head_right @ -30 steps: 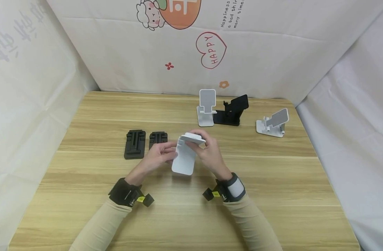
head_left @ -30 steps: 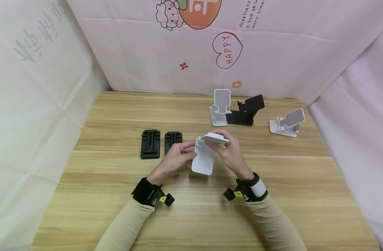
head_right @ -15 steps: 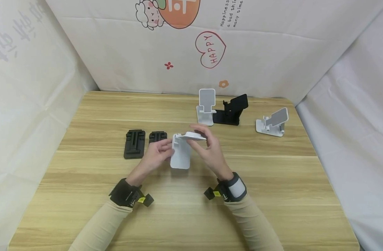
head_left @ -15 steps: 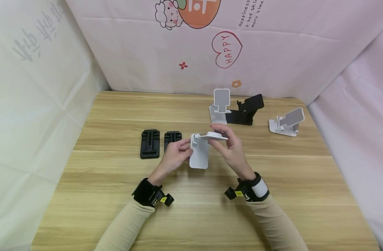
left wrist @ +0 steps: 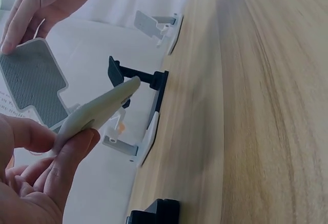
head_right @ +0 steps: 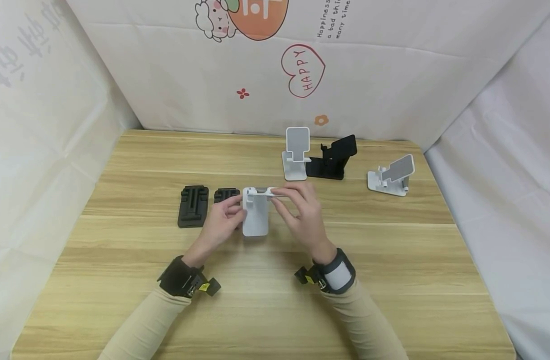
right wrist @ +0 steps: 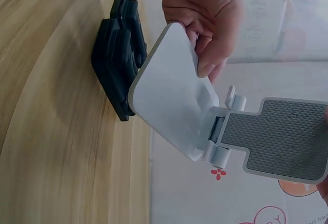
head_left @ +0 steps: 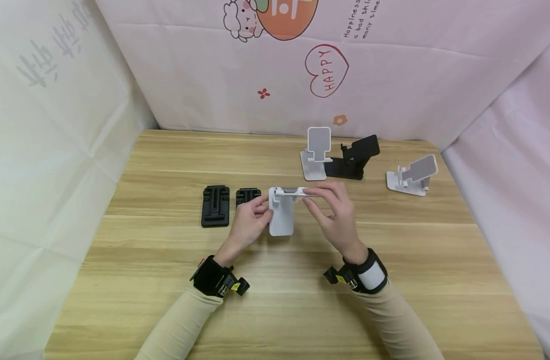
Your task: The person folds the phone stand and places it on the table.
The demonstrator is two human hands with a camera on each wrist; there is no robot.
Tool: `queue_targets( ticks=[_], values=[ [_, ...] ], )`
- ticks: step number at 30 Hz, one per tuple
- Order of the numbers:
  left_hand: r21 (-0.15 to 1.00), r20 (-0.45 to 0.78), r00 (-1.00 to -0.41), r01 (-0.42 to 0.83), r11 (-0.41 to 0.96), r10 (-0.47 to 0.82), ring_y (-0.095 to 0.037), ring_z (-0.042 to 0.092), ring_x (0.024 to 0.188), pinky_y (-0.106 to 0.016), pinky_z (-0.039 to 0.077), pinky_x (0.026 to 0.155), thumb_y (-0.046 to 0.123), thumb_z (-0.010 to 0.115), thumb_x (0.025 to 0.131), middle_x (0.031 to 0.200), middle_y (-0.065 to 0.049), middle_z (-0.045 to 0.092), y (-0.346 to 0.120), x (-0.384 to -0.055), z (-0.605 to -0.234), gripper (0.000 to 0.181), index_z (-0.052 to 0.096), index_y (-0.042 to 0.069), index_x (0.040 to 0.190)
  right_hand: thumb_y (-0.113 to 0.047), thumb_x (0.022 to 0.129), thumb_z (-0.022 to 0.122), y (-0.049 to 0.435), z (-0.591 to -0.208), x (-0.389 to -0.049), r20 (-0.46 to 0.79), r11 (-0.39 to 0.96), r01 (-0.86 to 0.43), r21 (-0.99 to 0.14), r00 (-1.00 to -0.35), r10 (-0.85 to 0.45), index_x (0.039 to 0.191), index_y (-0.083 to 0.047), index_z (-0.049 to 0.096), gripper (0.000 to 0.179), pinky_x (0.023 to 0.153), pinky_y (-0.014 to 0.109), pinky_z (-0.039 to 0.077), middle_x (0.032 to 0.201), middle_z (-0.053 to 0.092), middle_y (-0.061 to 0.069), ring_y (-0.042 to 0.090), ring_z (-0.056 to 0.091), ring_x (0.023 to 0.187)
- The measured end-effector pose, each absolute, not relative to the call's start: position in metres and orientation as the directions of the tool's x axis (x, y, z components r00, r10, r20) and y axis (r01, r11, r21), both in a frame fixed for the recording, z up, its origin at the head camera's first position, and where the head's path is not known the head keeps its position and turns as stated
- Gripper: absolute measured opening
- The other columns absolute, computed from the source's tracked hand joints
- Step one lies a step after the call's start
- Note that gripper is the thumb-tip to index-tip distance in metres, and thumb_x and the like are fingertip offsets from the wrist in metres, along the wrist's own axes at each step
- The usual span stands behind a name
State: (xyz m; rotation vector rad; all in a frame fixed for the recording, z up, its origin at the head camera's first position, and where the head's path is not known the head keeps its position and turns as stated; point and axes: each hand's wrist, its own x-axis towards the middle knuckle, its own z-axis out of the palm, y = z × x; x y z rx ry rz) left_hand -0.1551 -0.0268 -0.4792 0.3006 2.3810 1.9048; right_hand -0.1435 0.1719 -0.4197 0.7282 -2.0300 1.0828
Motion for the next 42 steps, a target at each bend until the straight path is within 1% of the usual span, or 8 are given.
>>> queue_targets(
  ticks=[6,12,16,20,27,33,37,42],
  values=[
    [0.972,0.068,-0.982,0.105,0.209,0.177,-0.024,0.067,0.089,-0.033,0.056,0.076,0.006,0.060,0.088,0.105,-0.020,0.069,-0.026,-0.154,-0.479,0.044,0.052,-0.004,0.130,0.003,0.074,0.074,0.176,-0.433,-0.147,0.820,0.538,-0.746,-0.391,-0.549,-0.165,0.095,0.000,0.072,0.021,0.068,0.029,0.041,0.091,0.065,0.011,0.023,0.052,0.085],
    [0.974,0.070,-0.985,0.102,0.200,0.158,-0.016,0.068,0.084,-0.028,0.057,0.073,0.006,0.059,0.087,0.099,-0.016,0.071,-0.024,-0.153,-0.479,0.041,0.055,-0.002,0.128,0.003,0.070,0.076,0.173,-0.434,-0.147,0.870,0.551,-0.773,-0.315,-0.467,-0.157,0.090,0.000,0.072,0.021,0.061,0.031,0.037,0.085,0.064,0.012,0.023,0.051,0.077],
    [0.973,0.073,-0.986,0.103,0.207,0.147,-0.012,0.069,0.077,-0.028,0.058,0.069,0.007,0.059,0.086,0.095,-0.014,0.072,-0.024,-0.153,-0.479,0.042,0.056,-0.003,0.127,0.003,0.069,0.076,0.171,-0.432,-0.145,0.885,0.556,-0.779,-0.291,-0.440,-0.153,0.089,0.000,0.072,0.021,0.060,0.032,0.036,0.083,0.064,0.012,0.024,0.050,0.075],
    [0.976,0.065,-0.986,0.094,0.195,0.151,-0.010,0.068,0.075,-0.028,0.058,0.069,0.007,0.059,0.086,0.095,-0.014,0.072,-0.023,-0.152,-0.479,0.042,0.056,-0.003,0.127,0.003,0.070,0.076,0.169,-0.430,-0.142,0.886,0.571,-0.775,-0.270,-0.432,-0.168,0.090,0.000,0.072,0.021,0.059,0.030,0.035,0.082,0.062,0.012,0.023,0.049,0.074],
    [0.989,0.020,-0.988,0.041,0.141,0.150,-0.014,0.068,0.078,-0.032,0.058,0.068,0.005,0.059,0.085,0.097,-0.014,0.072,-0.021,-0.152,-0.478,0.041,0.057,-0.001,0.126,0.000,0.074,0.074,0.167,-0.429,-0.138,0.876,0.601,-0.761,-0.244,-0.438,-0.200,0.093,-0.001,0.073,0.020,0.057,0.028,0.035,0.082,0.061,0.010,0.021,0.047,0.073],
    [0.995,-0.064,-0.986,-0.052,0.083,0.151,-0.019,0.069,0.076,-0.041,0.058,0.069,0.007,0.060,0.087,0.098,-0.013,0.072,-0.023,-0.151,-0.470,0.041,0.057,0.002,0.128,-0.003,0.075,0.073,0.165,-0.433,-0.135,0.872,0.611,-0.765,-0.205,-0.426,-0.240,0.094,-0.002,0.073,0.018,0.053,0.028,0.037,0.079,0.060,0.007,0.019,0.046,0.069],
    [0.994,-0.104,-0.985,-0.098,0.050,0.139,-0.017,0.068,0.078,-0.044,0.058,0.071,0.008,0.060,0.086,0.097,-0.011,0.073,-0.024,-0.154,-0.474,0.041,0.058,0.004,0.127,-0.003,0.075,0.074,0.163,-0.436,-0.132,0.867,0.608,-0.770,-0.192,-0.423,-0.262,0.093,-0.003,0.073,0.018,0.051,0.027,0.037,0.077,0.059,0.006,0.018,0.045,0.067],
    [0.992,-0.128,-0.985,-0.126,0.025,0.118,-0.017,0.068,0.078,-0.048,0.057,0.072,0.006,0.060,0.085,0.096,-0.013,0.072,-0.023,-0.156,-0.474,0.040,0.059,0.001,0.125,-0.003,0.075,0.074,0.161,-0.439,-0.129,0.855,0.608,-0.772,-0.186,-0.432,-0.286,0.094,-0.004,0.074,0.019,0.050,0.027,0.036,0.076,0.059,0.005,0.017,0.044,0.065]
  ],
)
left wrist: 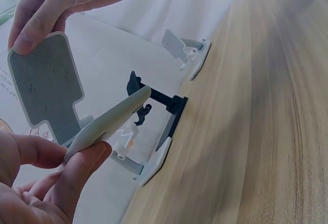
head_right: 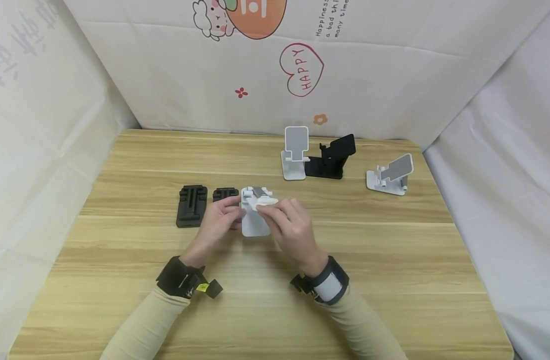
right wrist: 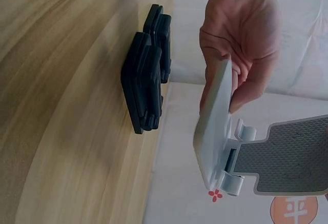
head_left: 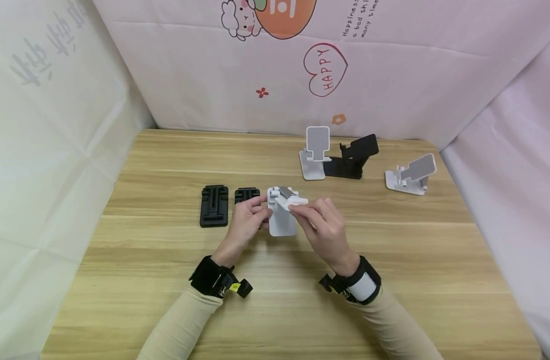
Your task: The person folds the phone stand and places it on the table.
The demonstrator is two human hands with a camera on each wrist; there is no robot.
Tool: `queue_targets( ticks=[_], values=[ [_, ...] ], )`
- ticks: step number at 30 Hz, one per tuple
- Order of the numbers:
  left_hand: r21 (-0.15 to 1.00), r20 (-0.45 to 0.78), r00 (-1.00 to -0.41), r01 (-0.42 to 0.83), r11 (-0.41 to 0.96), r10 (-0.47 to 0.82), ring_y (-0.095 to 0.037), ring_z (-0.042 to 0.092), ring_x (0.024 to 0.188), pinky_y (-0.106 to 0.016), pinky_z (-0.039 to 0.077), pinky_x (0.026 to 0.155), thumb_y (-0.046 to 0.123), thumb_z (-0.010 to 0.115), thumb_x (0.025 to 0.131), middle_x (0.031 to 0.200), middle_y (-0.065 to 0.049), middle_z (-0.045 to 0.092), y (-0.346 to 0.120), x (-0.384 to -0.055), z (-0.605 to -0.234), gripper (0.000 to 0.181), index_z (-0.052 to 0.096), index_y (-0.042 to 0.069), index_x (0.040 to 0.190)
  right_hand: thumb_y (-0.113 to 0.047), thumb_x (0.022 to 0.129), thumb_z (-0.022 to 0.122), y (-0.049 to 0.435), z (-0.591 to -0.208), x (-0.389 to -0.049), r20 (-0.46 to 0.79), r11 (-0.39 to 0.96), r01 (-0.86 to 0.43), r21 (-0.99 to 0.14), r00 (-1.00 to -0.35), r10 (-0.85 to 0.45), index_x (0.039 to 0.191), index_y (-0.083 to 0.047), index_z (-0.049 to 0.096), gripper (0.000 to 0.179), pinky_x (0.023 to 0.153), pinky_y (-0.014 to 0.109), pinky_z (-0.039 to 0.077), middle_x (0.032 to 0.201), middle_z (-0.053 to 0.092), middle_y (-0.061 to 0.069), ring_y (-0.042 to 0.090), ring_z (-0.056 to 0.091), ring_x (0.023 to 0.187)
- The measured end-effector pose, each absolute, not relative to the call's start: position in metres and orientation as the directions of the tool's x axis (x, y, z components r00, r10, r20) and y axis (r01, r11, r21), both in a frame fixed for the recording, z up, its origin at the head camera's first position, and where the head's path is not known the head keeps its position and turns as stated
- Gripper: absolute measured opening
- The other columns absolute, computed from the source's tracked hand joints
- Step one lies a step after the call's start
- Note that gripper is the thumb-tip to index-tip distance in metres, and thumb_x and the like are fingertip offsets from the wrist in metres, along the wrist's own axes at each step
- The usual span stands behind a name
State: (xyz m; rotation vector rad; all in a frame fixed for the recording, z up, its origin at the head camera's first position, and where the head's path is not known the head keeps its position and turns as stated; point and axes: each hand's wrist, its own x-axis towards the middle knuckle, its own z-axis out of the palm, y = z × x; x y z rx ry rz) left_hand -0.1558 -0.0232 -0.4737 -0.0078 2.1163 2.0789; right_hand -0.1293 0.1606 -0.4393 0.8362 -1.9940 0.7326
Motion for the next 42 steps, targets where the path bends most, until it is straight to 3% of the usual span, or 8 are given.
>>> queue_targets(
  ticks=[9,16,27,42],
  values=[
    [0.974,-0.226,-0.969,-0.228,-0.008,0.098,-0.015,0.066,0.066,-0.048,0.057,0.072,0.007,0.062,0.082,0.096,-0.014,0.072,-0.025,-0.159,-0.470,0.039,0.062,0.002,0.121,-0.005,0.076,0.074,0.155,-0.444,-0.124,0.833,0.638,-0.758,-0.135,-0.435,-0.341,0.098,-0.007,0.074,0.021,0.047,0.025,0.037,0.073,0.058,0.004,0.015,0.044,0.063],
    [0.944,-0.309,-0.947,-0.317,-0.095,0.092,-0.013,0.065,0.063,-0.036,0.059,0.068,0.007,0.064,0.080,0.093,-0.014,0.073,-0.025,-0.162,-0.468,0.039,0.063,0.002,0.119,-0.005,0.076,0.073,0.150,-0.450,-0.121,0.828,0.639,-0.759,-0.125,-0.434,-0.354,0.099,-0.008,0.074,0.023,0.046,0.024,0.038,0.074,0.060,0.004,0.015,0.045,0.062],
    [0.915,-0.328,-0.938,-0.345,-0.207,0.114,-0.011,0.064,0.060,-0.018,0.055,0.053,0.002,0.062,0.080,0.082,-0.006,0.072,-0.026,-0.164,-0.462,0.041,0.060,-0.003,0.121,-0.005,0.078,0.071,0.145,-0.455,-0.118,0.812,0.637,-0.760,-0.131,-0.450,-0.370,0.097,-0.008,0.074,0.020,0.047,0.025,0.037,0.076,0.062,0.004,0.014,0.045,0.063],
    [0.909,-0.346,-0.932,-0.362,-0.207,0.113,-0.011,0.063,0.061,-0.017,0.055,0.054,0.002,0.060,0.082,0.097,-0.015,0.070,-0.025,-0.163,-0.460,0.040,0.061,-0.001,0.122,-0.008,0.078,0.072,0.143,-0.458,-0.116,0.796,0.632,-0.759,-0.153,-0.474,-0.376,0.096,-0.009,0.074,0.018,0.050,0.026,0.038,0.079,0.063,0.005,0.015,0.045,0.065]
  ],
)
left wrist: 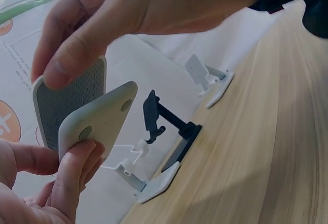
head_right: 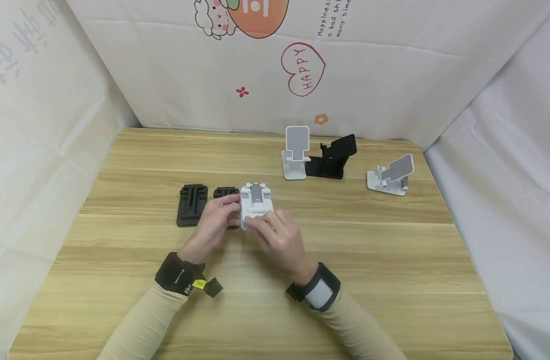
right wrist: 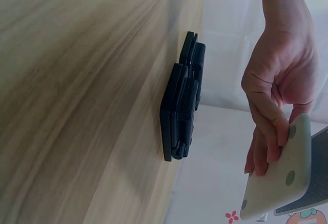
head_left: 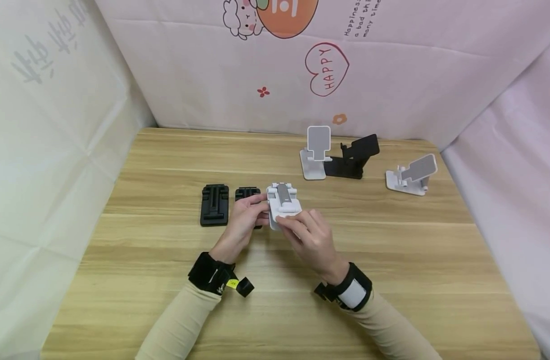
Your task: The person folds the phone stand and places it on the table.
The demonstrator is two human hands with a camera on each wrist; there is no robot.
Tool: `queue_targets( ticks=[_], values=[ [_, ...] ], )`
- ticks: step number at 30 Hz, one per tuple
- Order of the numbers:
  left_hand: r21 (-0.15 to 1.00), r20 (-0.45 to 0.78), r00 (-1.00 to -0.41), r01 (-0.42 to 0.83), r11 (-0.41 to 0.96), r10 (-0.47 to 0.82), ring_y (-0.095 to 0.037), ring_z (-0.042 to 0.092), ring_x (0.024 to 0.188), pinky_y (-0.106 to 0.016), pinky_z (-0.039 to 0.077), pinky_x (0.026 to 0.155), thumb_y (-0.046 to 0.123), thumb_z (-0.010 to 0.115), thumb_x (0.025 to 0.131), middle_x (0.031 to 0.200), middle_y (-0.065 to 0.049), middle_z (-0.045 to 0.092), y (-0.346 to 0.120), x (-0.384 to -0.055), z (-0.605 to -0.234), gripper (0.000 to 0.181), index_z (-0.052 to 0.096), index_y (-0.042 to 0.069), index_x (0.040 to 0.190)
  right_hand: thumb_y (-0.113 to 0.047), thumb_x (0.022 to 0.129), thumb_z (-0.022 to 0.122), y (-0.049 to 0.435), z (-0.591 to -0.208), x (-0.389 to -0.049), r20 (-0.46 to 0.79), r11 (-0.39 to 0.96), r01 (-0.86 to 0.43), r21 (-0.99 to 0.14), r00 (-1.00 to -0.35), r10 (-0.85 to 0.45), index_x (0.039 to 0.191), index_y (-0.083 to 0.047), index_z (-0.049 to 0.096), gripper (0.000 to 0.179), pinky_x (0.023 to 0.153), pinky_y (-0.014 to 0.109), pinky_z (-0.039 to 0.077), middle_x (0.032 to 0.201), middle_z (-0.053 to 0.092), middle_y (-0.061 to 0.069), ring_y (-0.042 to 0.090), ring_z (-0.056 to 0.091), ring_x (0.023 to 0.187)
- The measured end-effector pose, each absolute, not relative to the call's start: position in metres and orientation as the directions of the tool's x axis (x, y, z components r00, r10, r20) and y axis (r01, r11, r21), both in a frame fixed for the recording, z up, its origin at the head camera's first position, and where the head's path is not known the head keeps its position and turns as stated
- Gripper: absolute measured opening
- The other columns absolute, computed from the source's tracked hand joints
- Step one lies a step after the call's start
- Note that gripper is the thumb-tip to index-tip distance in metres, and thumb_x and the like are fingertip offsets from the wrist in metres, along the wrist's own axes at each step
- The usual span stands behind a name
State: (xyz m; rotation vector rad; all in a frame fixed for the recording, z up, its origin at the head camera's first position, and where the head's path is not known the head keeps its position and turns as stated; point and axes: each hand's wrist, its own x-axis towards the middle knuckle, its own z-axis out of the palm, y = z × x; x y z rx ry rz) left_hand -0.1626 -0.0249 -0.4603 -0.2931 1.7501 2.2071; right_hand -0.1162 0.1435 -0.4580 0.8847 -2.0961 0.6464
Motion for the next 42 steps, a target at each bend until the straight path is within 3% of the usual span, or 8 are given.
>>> queue_targets(
  ticks=[8,14,17,20,23,27,35,42],
  values=[
    [0.942,-0.288,-0.949,-0.305,-0.142,0.128,-0.011,0.065,0.066,-0.021,0.056,0.060,0.006,0.060,0.085,0.103,-0.019,0.070,-0.027,-0.163,-0.459,0.041,0.059,0.000,0.125,-0.015,0.080,0.072,0.147,-0.459,-0.119,0.799,0.532,-0.794,-0.293,-0.509,-0.319,0.097,-0.008,0.072,0.019,0.059,0.027,0.035,0.088,0.064,0.003,0.015,0.046,0.074],
    [0.948,-0.281,-0.951,-0.295,-0.119,0.128,-0.011,0.064,0.068,-0.018,0.055,0.058,0.008,0.059,0.085,0.103,-0.017,0.070,-0.029,-0.164,-0.458,0.042,0.058,0.002,0.127,-0.016,0.085,0.065,0.148,-0.450,-0.122,0.800,0.438,-0.780,-0.446,-0.567,-0.195,0.102,0.004,0.066,0.026,0.071,0.031,0.038,0.095,0.063,0.014,0.023,0.049,0.086],
    [0.952,-0.270,-0.954,-0.285,-0.114,0.131,-0.012,0.065,0.071,-0.018,0.055,0.058,0.009,0.058,0.085,0.105,-0.017,0.070,-0.030,-0.163,-0.456,0.044,0.056,0.002,0.129,-0.002,0.081,0.064,0.148,-0.433,-0.120,0.755,0.414,-0.723,-0.553,-0.645,-0.117,0.105,0.012,0.060,0.028,0.078,0.036,0.044,0.099,0.061,0.022,0.030,0.052,0.091],
    [0.956,-0.254,-0.957,-0.270,-0.118,0.139,-0.013,0.065,0.074,-0.018,0.054,0.059,0.009,0.058,0.086,0.108,-0.017,0.069,-0.030,-0.162,-0.454,0.045,0.055,0.002,0.130,0.008,0.080,0.061,0.147,-0.419,-0.117,0.632,0.361,-0.604,-0.710,-0.773,-0.049,0.111,0.017,0.053,0.034,0.081,0.045,0.048,0.106,0.057,0.026,0.035,0.052,0.097],
    [0.957,-0.245,-0.958,-0.264,-0.123,0.152,-0.013,0.066,0.076,-0.018,0.055,0.060,0.010,0.058,0.087,0.109,-0.016,0.069,-0.030,-0.161,-0.453,0.044,0.055,0.002,0.131,0.004,0.086,0.058,0.150,-0.418,-0.118,0.465,0.280,-0.451,-0.847,-0.885,-0.019,0.123,0.014,0.046,0.040,0.086,0.047,0.048,0.117,0.053,0.024,0.037,0.050,0.105],
    [0.959,-0.230,-0.959,-0.253,-0.130,0.167,-0.013,0.066,0.077,-0.018,0.055,0.061,0.009,0.058,0.088,0.111,-0.016,0.068,-0.030,-0.161,-0.454,0.044,0.054,0.002,0.131,-0.009,0.093,0.056,0.157,-0.428,-0.123,0.243,0.174,-0.245,-0.954,-0.970,-0.034,0.137,0.006,0.037,0.050,0.095,0.042,0.045,0.128,0.049,0.022,0.033,0.049,0.113],
    [0.963,-0.211,-0.961,-0.236,-0.129,0.176,-0.014,0.067,0.077,-0.019,0.055,0.061,0.008,0.058,0.089,0.108,-0.017,0.069,-0.031,-0.160,-0.453,0.043,0.053,0.001,0.131,-0.041,0.094,0.052,0.169,-0.449,-0.134,-0.092,0.028,0.088,-0.996,-0.982,-0.162,0.145,-0.007,0.033,0.064,0.090,0.034,0.051,0.138,0.044,0.016,0.024,0.051,0.115],
    [0.968,-0.192,-0.965,-0.216,-0.128,0.179,-0.015,0.068,0.076,-0.021,0.057,0.062,0.007,0.058,0.088,0.107,-0.019,0.069,-0.031,-0.159,-0.453,0.043,0.054,0.000,0.131,-0.035,0.095,0.053,0.170,-0.449,-0.136,-0.185,-0.108,0.222,-0.969,-0.943,-0.277,0.142,0.002,0.033,0.063,0.078,0.029,0.055,0.131,0.049,0.020,0.023,0.058,0.106]
  ],
)
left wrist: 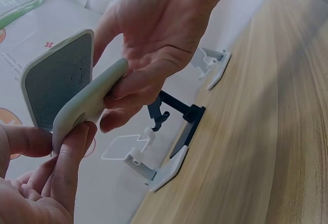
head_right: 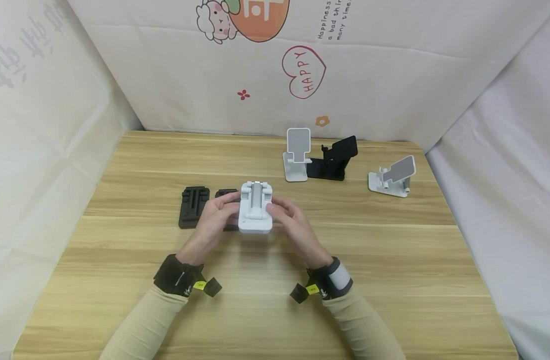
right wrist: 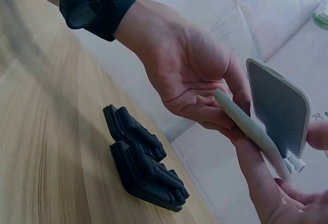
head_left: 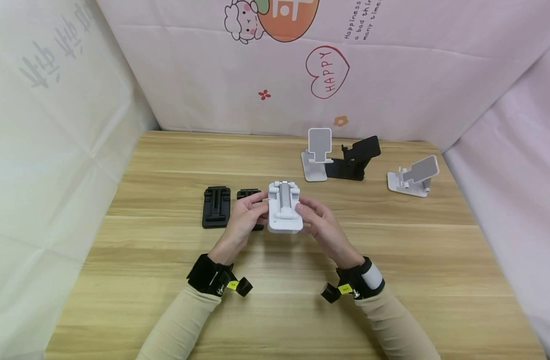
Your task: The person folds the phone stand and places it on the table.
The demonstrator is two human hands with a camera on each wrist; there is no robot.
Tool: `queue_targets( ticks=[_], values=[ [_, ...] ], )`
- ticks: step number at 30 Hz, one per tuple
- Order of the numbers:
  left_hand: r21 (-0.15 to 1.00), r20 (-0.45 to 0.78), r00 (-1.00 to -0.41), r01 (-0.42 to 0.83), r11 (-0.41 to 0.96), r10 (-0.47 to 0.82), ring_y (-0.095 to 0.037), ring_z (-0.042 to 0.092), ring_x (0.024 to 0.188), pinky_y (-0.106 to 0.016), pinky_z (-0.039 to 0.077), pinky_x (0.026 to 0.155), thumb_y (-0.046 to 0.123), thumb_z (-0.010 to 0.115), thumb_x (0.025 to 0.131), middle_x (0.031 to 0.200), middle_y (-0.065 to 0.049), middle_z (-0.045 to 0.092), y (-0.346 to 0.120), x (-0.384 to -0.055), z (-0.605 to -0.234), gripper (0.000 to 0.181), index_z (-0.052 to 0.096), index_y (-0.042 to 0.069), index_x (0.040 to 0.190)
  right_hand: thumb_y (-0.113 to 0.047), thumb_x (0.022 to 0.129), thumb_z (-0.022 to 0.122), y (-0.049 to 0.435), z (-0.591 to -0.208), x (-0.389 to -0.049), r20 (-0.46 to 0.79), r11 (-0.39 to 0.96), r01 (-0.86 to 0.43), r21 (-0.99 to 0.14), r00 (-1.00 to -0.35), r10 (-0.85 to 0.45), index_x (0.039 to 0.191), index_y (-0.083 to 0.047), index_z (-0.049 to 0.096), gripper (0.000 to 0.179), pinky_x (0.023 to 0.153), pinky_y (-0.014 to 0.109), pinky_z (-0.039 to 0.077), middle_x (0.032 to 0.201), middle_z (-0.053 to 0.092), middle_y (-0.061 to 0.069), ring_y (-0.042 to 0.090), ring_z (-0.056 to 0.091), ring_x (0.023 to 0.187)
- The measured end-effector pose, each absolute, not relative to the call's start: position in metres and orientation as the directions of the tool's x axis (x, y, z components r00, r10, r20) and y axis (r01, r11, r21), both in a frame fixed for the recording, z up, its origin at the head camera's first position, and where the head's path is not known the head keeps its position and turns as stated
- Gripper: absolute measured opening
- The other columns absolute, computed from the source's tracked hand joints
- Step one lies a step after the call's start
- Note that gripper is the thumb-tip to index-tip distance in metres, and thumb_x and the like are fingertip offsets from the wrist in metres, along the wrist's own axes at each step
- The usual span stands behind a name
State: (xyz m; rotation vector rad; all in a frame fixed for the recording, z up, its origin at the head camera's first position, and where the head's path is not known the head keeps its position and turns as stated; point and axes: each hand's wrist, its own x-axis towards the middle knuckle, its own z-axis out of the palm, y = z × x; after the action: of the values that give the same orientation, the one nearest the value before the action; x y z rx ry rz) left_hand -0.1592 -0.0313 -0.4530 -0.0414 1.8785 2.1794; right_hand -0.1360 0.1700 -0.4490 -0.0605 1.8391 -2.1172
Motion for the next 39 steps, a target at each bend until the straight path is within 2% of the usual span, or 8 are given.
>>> queue_targets(
  ticks=[9,14,21,34,39],
  values=[
    [0.950,-0.260,-0.946,-0.286,-0.121,0.195,-0.013,0.065,0.073,-0.020,0.056,0.062,0.012,0.054,0.090,0.105,-0.015,0.068,-0.036,-0.159,-0.453,0.043,0.054,0.002,0.132,-0.032,0.095,0.054,0.168,-0.453,-0.137,-0.178,-0.108,0.214,-0.971,-0.946,-0.271,0.138,0.002,0.038,0.056,0.071,0.028,0.056,0.119,0.056,0.015,0.022,0.060,0.099],
    [0.942,-0.273,-0.939,-0.306,-0.141,0.211,-0.013,0.064,0.072,-0.021,0.056,0.063,0.020,0.058,0.089,0.099,-0.012,0.067,-0.037,-0.158,-0.454,0.046,0.055,0.003,0.131,-0.033,0.095,0.055,0.168,-0.458,-0.137,-0.189,-0.099,0.223,-0.970,-0.944,-0.269,0.137,0.000,0.040,0.056,0.072,0.030,0.056,0.119,0.057,0.014,0.022,0.060,0.099],
    [0.961,-0.225,-0.932,-0.260,-0.093,0.283,-0.017,0.065,0.084,-0.026,0.056,0.070,0.026,0.064,0.086,0.116,-0.016,0.065,-0.038,-0.159,-0.456,0.054,0.052,0.002,0.133,-0.036,0.093,0.056,0.170,-0.461,-0.138,-0.201,-0.087,0.230,-0.969,-0.946,-0.253,0.138,-0.001,0.040,0.059,0.075,0.030,0.056,0.124,0.054,0.017,0.023,0.059,0.102],
    [0.965,-0.210,-0.925,-0.248,-0.085,0.317,-0.019,0.065,0.091,-0.027,0.057,0.068,0.018,0.064,0.087,0.117,-0.018,0.065,-0.038,-0.163,-0.460,0.051,0.051,0.000,0.133,-0.035,0.093,0.057,0.170,-0.464,-0.141,-0.223,-0.072,0.248,-0.966,-0.941,-0.253,0.137,-0.002,0.041,0.058,0.081,0.037,0.055,0.125,0.054,0.017,0.022,0.059,0.103],
    [0.964,-0.204,-0.925,-0.246,-0.097,0.320,-0.019,0.066,0.089,-0.026,0.057,0.067,0.012,0.063,0.087,0.117,-0.020,0.064,-0.038,-0.164,-0.461,0.049,0.050,-0.002,0.132,-0.031,0.092,0.059,0.170,-0.465,-0.141,-0.238,-0.079,0.263,-0.962,-0.941,-0.239,0.137,-0.001,0.041,0.057,0.079,0.034,0.056,0.120,0.059,0.014,0.020,0.061,0.099]
  ],
)
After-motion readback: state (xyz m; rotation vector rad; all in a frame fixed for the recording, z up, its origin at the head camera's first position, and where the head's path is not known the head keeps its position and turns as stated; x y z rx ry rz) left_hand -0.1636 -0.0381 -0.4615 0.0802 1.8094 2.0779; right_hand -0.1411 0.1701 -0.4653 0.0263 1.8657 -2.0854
